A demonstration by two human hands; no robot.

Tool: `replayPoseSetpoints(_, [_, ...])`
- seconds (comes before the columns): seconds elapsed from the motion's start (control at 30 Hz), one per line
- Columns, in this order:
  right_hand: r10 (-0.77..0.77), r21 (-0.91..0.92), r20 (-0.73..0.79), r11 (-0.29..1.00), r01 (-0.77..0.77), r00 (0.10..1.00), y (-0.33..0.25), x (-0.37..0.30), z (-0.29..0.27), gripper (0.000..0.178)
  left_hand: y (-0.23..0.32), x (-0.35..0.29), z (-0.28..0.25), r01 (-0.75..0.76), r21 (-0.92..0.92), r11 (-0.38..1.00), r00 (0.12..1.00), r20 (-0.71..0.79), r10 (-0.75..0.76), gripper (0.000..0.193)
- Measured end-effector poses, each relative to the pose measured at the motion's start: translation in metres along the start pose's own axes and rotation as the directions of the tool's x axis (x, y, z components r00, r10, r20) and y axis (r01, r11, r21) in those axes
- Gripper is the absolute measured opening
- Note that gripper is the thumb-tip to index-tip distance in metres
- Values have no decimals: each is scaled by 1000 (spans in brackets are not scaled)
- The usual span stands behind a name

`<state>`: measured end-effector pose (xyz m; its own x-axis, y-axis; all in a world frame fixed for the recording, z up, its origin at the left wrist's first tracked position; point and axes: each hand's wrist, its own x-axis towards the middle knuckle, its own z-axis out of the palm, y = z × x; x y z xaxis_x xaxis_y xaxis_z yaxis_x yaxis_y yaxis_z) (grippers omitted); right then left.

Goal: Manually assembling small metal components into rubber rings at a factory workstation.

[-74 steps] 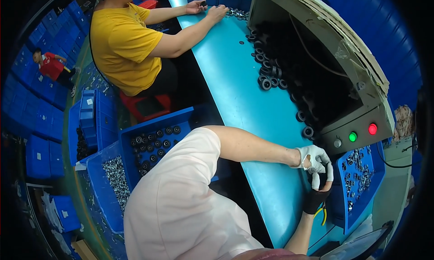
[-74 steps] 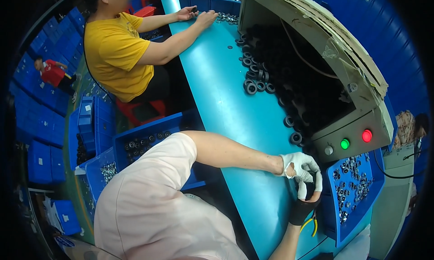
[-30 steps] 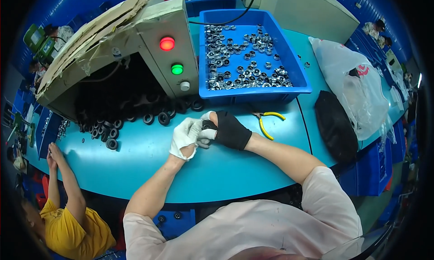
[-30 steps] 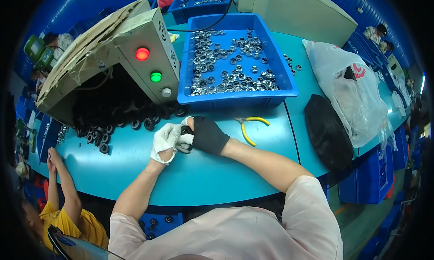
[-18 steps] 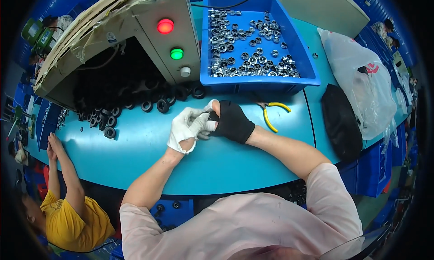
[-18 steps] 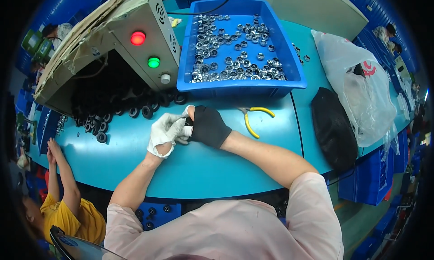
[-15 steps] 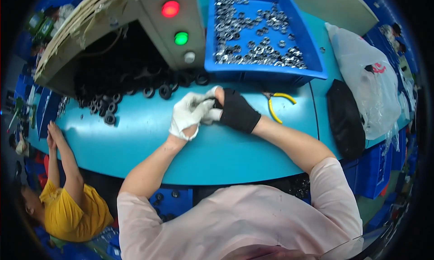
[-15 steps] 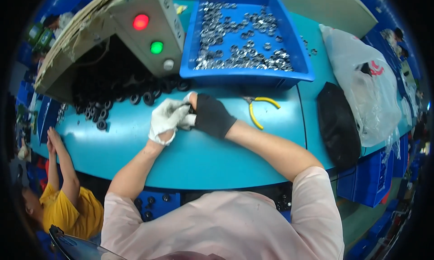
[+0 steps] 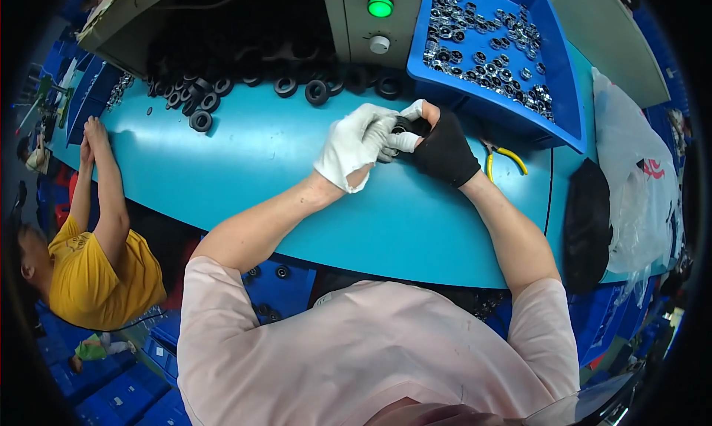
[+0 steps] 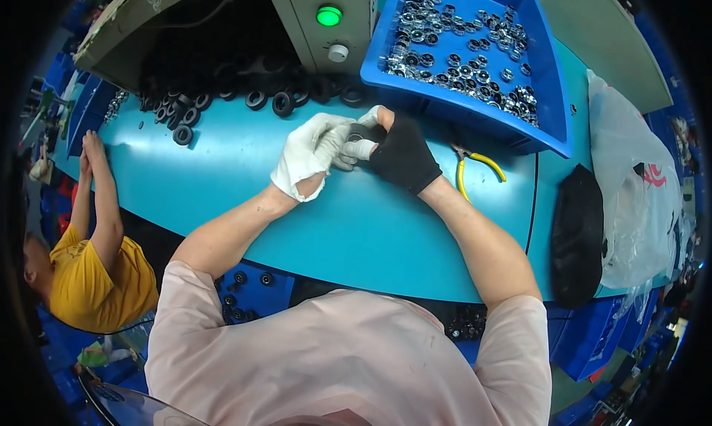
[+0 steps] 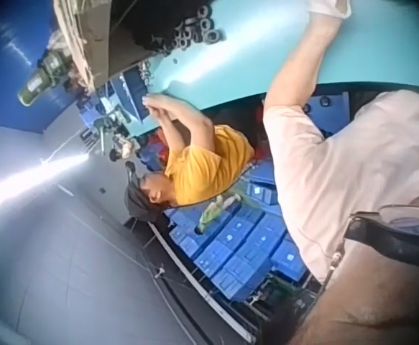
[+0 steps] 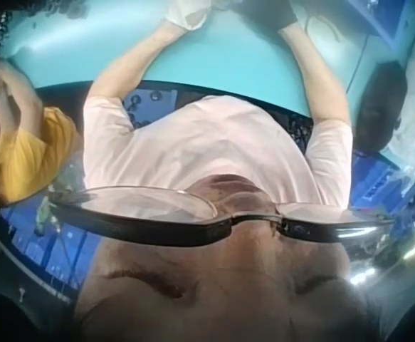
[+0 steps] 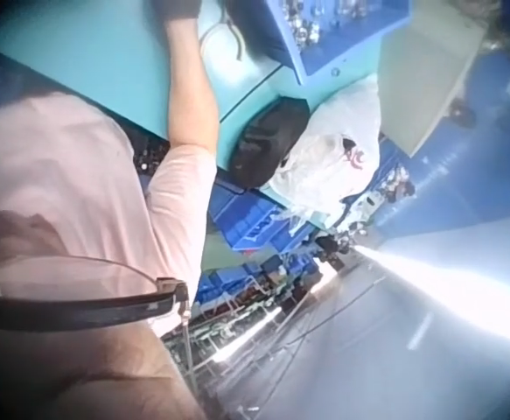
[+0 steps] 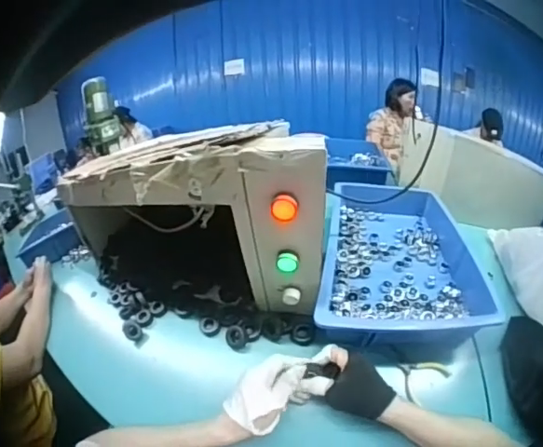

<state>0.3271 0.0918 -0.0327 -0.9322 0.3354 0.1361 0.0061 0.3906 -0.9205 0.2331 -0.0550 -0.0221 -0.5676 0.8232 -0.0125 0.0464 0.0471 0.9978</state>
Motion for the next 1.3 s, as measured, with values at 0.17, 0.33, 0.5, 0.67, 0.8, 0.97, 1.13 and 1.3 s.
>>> replayPoseSetpoints(0.17, [-21, -19, 0, 1000, 21, 1000, -8, -2, 2, 26, -3, 7, -5, 55, -155, 986, 998, 26, -51, 23])
replayPoseSetpoints(0.33, [69, -1, -32, 998, -69, 997, -14, -3, 3, 27, -5, 8, -9, 10, -82, 997, 999, 37, -7, 24])
replayPoseSetpoints(0.5, [-105, -152, -146, 985, 82, 984, -6, -1, 8, 24, 0, 6, -1, 4, -140, 990, 1000, 0, -4, 25])
replayPoseSetpoints(0.67, [-127, -93, -147, 989, 114, 981, -3, -2, 10, 27, -5, 8, -7, -5, -127, 992, 1000, 12, 6, 28])
replayPoseSetpoints(0.8, [-128, 15, -66, 991, 129, 990, -6, 0, 6, 29, -9, 14, -13, -29, -166, 986, 999, -34, 24, 24])
replayPoseSetpoints(0.97, [109, 114, -29, 988, -105, 994, -13, -4, 6, 28, -3, 9, -12, -19, -110, 994, 1000, 4, 20, 25])
replayPoseSetpoints(1.13, [-234, -205, -186, 959, 195, 954, -5, -4, 12, 24, -5, 4, -3, -259, 82, 962, 963, -50, 263, 24])
replayPoseSetpoints(1.3, [-144, -46, -112, 989, 140, 983, -3, -6, 13, 30, -6, 11, -15, 0, -158, 987, 1000, -4, -1, 25])
